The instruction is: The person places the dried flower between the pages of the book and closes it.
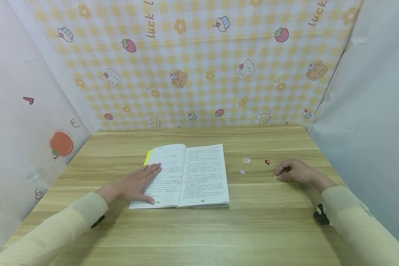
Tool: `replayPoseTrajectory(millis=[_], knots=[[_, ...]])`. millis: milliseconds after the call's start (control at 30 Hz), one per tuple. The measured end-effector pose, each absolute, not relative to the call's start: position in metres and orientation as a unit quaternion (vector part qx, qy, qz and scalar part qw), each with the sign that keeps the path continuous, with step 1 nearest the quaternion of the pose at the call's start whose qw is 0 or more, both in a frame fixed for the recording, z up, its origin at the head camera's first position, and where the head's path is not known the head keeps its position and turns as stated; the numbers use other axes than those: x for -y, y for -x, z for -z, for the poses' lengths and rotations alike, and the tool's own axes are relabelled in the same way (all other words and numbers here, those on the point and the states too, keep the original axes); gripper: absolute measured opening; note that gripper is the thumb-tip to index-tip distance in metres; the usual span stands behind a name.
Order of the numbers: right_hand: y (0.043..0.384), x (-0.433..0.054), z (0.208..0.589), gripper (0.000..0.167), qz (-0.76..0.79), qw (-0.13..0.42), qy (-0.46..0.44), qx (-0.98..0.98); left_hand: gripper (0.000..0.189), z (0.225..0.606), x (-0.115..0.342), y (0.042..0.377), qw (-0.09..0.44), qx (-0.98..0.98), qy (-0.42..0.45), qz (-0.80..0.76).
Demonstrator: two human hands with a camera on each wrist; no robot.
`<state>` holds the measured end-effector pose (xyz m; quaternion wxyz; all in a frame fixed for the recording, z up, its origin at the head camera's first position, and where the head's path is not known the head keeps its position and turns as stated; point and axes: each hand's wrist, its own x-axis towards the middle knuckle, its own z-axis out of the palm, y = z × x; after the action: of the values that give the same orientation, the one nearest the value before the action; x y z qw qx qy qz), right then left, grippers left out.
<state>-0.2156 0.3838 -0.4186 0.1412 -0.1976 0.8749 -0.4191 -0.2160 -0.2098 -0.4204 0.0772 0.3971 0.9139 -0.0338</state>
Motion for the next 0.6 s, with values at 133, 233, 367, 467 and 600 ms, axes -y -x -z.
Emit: replayPoseTrajectory(millis=[133,233,367,467,600], knots=[[0.2154,-0.3838,0.4191,0.018,0.412,0.137,0.196,-0.879,0.119,0.4202,0.2096,0.2160,0.077,-0.914,-0.398,0.031],[0.2159,-0.3836,0.4196,0.025,0.405,0.133,0.187,-0.885,0.119,0.4196,0.2091,0.2159,0.076,-0.913,-0.399,0.032],[0.2161,-0.3836,0.4199,0.027,0.395,0.128,0.174,-0.893,0.119,0.4192,0.2091,0.2159,0.077,-0.914,-0.397,0.036],[0.2160,-0.3839,0.4197,0.023,0.389,0.126,0.169,-0.897,0.119,0.4188,0.2090,0.2159,0.078,-0.914,-0.396,0.035],[0.2161,-0.3841,0.4193,0.018,0.384,0.126,0.168,-0.899,0.120,0.4181,0.2088,0.2159,0.081,-0.915,-0.394,0.033]])
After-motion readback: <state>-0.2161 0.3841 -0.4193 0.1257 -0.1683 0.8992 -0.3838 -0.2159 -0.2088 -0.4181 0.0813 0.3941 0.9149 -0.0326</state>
